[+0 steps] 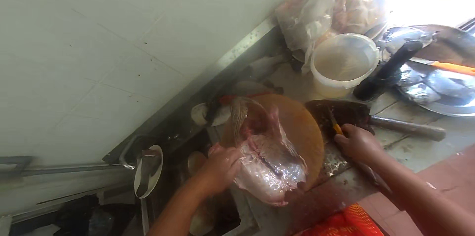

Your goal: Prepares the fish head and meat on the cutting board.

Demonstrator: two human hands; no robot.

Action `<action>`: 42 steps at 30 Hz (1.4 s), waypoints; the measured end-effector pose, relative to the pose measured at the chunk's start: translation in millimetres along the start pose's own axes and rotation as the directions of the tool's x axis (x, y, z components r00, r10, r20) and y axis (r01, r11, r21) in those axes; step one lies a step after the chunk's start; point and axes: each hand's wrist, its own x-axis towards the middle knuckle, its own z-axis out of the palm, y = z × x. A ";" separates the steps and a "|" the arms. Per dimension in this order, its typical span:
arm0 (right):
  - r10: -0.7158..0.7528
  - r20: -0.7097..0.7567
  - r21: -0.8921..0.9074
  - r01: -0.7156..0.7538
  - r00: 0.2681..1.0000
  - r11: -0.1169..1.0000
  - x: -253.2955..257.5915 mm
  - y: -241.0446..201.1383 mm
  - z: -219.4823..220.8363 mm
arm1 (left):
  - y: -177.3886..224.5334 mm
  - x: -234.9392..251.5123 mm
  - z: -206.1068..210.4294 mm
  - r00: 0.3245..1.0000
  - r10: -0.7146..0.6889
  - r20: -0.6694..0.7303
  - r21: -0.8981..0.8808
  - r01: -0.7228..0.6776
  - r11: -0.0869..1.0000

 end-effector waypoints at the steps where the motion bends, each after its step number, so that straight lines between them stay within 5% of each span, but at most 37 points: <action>1: -0.016 0.006 0.110 0.015 1.000 0.994 -10.3 0.2 -3.1 | -0.4 -0.3 2.7 1.000 0.001 -0.029 0.012 -0.001 1.000; 5: -0.178 0.101 0.521 0.100 0.979 0.848 -70.5 -22.3 0.2 | -2.2 -3.1 13.0 0.994 0.016 -0.105 -0.061 -0.023 0.998; 9: -0.333 0.264 0.654 0.085 0.905 0.752 -115.6 -54.2 29.6 | 2.8 -3.6 9.2 1.000 0.022 -0.007 -0.155 -0.023 0.988; 17: -0.402 0.255 0.677 0.134 0.879 0.723 -176.0 -95.9 81.8 | -21.0 -8.9 11.1 0.901 0.433 -0.010 0.302 -0.411 0.860; 26: -0.391 0.112 0.699 0.208 0.913 0.684 -210.7 -173.1 149.0 | -47.5 0.4 -5.4 0.786 0.602 -0.141 0.188 -0.576 0.796; 31: -0.278 0.117 0.588 0.159 0.954 0.793 -188.2 -215.5 168.3 | -53.4 5.6 -4.3 0.770 0.610 -0.187 0.079 -0.607 0.790; 36: -0.343 0.165 0.678 0.146 0.925 0.721 -221.9 -220.8 174.2 | -62.5 10.1 -1.3 0.718 0.647 -0.257 0.061 -0.656 0.752; 42: -0.253 0.185 0.710 0.048 0.949 0.702 -188.4 -253.0 182.9 | -57.5 7.2 -6.2 0.740 0.606 -0.291 0.064 -0.617 0.784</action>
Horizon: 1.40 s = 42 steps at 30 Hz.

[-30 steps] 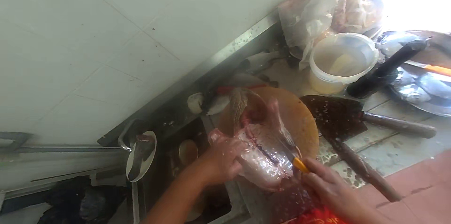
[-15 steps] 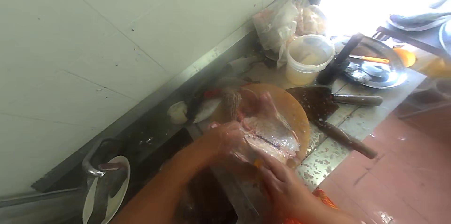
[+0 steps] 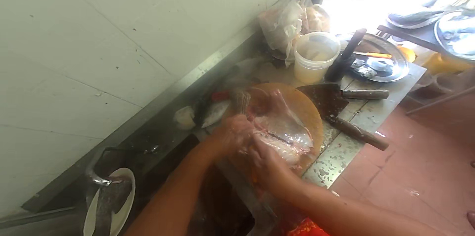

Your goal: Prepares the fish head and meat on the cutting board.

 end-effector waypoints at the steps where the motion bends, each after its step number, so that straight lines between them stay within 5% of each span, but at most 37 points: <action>1: -0.004 0.025 -0.008 0.005 1.000 1.000 -8.5 -1.8 7.7 | -1.0 0.0 -1.4 1.000 -0.007 -0.003 -0.003 0.007 1.000; 9: 0.145 -0.020 -0.126 -0.146 0.989 0.981 14.7 -22.4 9.5 | -0.5 5.9 2.3 0.995 -0.075 -0.063 -0.056 0.072 0.996; 12: 0.117 0.094 -0.134 -0.104 0.989 0.986 -10.5 -19.9 22.9 | -2.8 -0.8 2.4 0.982 -0.169 -0.083 -0.116 0.159 0.980; 16: 0.171 0.023 -0.139 -0.166 0.985 0.976 23.8 -22.1 9.9 | -4.3 -7.2 4.7 0.962 -0.228 -0.149 -0.199 0.196 0.960; 21: 0.159 0.161 -0.268 -0.112 0.974 0.957 -7.6 -18.7 21.0 | -10.0 -14.5 12.0 0.929 -0.299 -0.220 -0.301 0.227 0.926; 27: 0.189 0.122 -0.263 -0.152 0.974 0.953 23.8 -23.4 4.0 | -4.7 -17.8 14.7 0.861 -0.427 -0.275 -0.442 0.281 0.852; 31: 0.091 0.220 -0.195 -0.047 0.971 0.980 -5.5 -8.7 12.7 | -11.0 -25.3 22.3 0.817 -0.513 -0.263 -0.614 0.268 0.742; 35: 0.029 0.137 -0.099 -0.016 0.990 0.995 26.4 -2.7 1.4 | -3.2 -26.4 25.0 0.778 -0.579 -0.244 -0.778 0.199 0.596; 42: -0.039 0.221 -0.046 0.050 0.974 0.998 -0.6 5.8 5.4 | -2.6 -30.3 25.7 0.727 -0.634 -0.265 -0.905 0.040 0.424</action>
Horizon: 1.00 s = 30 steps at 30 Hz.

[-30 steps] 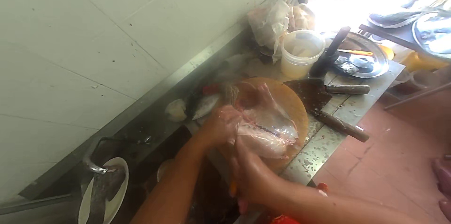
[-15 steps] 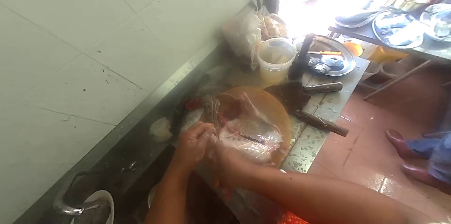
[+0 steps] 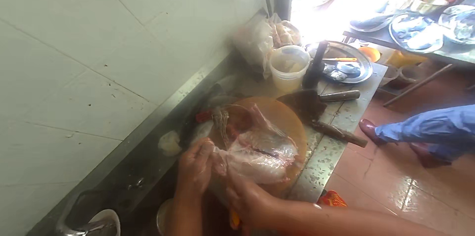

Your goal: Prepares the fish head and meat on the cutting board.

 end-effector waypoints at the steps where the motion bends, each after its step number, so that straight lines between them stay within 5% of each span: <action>1: 0.004 -0.024 0.006 -0.004 1.000 1.000 9.0 0.5 -3.1 | -0.1 -0.4 0.5 1.000 0.000 -0.005 -0.012 0.000 1.000; 12: -0.055 0.024 0.095 0.053 0.998 0.994 12.7 4.3 -4.9 | -0.1 0.5 9.5 0.994 0.002 -0.109 -0.236 -0.027 0.971; 16: -0.058 0.098 0.038 0.054 0.994 0.998 -28.2 5.4 12.9 | -2.2 3.6 5.3 0.983 0.047 -0.175 -0.281 -0.096 0.955; 23: -0.133 -0.089 0.070 0.139 0.987 0.988 -42.1 0.0 -22.4 | 2.2 19.9 12.4 0.965 0.102 -0.241 -0.396 -0.194 0.897; 27: -0.134 -0.065 0.253 0.146 0.989 0.956 -7.7 1.3 -19.9 | 12.3 20.8 25.6 0.959 0.055 -0.279 -0.428 -0.175 0.887; 30: -0.163 -0.052 0.198 0.170 0.985 0.965 -8.5 3.8 1.4 | 17.4 17.3 25.8 0.958 0.034 -0.285 -0.480 -0.173 0.860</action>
